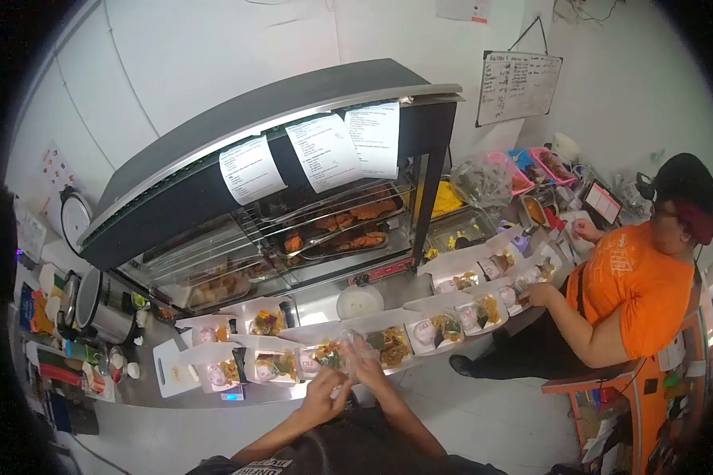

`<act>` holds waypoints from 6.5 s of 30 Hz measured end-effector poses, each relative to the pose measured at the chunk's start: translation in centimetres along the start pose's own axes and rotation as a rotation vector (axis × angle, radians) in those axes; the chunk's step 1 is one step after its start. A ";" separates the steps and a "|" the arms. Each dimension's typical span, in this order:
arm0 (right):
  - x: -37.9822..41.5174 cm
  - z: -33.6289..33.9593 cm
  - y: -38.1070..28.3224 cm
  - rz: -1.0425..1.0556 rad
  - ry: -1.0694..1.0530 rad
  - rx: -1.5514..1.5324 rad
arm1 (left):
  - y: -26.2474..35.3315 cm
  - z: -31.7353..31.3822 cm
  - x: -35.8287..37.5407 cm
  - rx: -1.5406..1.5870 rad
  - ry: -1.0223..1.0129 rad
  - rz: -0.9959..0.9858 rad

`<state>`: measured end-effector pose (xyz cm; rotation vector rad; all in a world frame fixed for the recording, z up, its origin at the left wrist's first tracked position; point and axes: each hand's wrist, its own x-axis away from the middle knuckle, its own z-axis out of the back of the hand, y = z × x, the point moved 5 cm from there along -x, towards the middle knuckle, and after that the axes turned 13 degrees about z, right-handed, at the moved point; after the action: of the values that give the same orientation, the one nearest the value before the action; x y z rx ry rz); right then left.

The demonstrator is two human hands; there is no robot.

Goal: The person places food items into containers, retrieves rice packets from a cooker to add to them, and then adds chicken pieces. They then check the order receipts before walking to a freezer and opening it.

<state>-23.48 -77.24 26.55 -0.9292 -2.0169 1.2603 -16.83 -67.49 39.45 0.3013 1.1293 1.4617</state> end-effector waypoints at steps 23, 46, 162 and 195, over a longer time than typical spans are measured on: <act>3.1 -3.2 -4.2 -0.060 -0.714 -0.085 | -8.1 4.3 -3.7 0.296 0.041 0.692; 2.8 -4.4 -7.3 -0.072 -0.741 -0.578 | -7.8 6.6 -0.1 0.497 0.069 0.765; 0.1 -13.8 -2.8 0.156 -0.326 0.621 | -44.1 51.1 3.7 -0.358 1.211 0.757; 6.0 -14.3 3.2 0.130 -1.671 0.230 | -3.5 5.0 15.0 1.507 0.759 1.018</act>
<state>-15.23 -64.13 29.80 0.4330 -2.6872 2.7582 -14.89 -52.76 33.03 1.6293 2.8661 1.1940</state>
